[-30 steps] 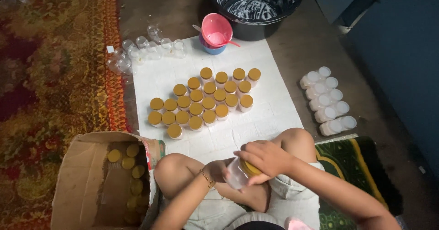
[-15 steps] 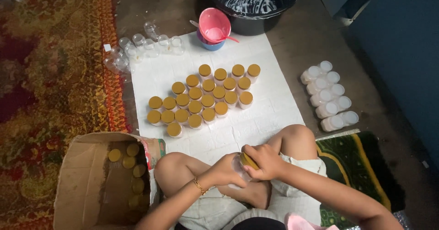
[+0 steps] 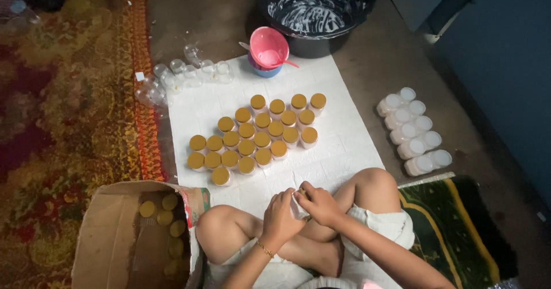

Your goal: The person is manually placing and pressing lids onto small plastic jars filled with a yellow product.

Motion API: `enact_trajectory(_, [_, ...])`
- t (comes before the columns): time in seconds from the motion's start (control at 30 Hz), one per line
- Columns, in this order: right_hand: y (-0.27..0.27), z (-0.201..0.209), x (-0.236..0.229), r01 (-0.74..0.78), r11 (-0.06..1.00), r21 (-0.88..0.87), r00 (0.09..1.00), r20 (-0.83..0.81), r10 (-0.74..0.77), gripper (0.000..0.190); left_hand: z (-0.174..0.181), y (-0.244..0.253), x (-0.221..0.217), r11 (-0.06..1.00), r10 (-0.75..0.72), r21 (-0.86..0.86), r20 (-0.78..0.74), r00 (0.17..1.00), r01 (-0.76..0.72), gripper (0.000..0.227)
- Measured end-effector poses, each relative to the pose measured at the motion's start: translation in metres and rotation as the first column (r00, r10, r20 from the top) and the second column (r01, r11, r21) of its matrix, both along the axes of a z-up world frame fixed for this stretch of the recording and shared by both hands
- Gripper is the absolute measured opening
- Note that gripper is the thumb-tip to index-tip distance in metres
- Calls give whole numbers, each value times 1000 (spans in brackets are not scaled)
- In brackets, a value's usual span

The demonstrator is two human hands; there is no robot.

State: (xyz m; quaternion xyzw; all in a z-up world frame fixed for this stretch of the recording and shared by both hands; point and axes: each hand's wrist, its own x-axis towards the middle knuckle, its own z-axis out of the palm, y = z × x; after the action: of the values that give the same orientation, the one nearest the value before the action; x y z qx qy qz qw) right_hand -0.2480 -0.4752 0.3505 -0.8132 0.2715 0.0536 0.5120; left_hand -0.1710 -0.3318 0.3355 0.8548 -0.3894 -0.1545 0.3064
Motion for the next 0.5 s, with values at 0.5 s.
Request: enact_trajectory(0.5, [-3,67,-11,-374,766,-523,529,558,640,45,-31,26,12,752,-505,-647,-689,-520,128,61])
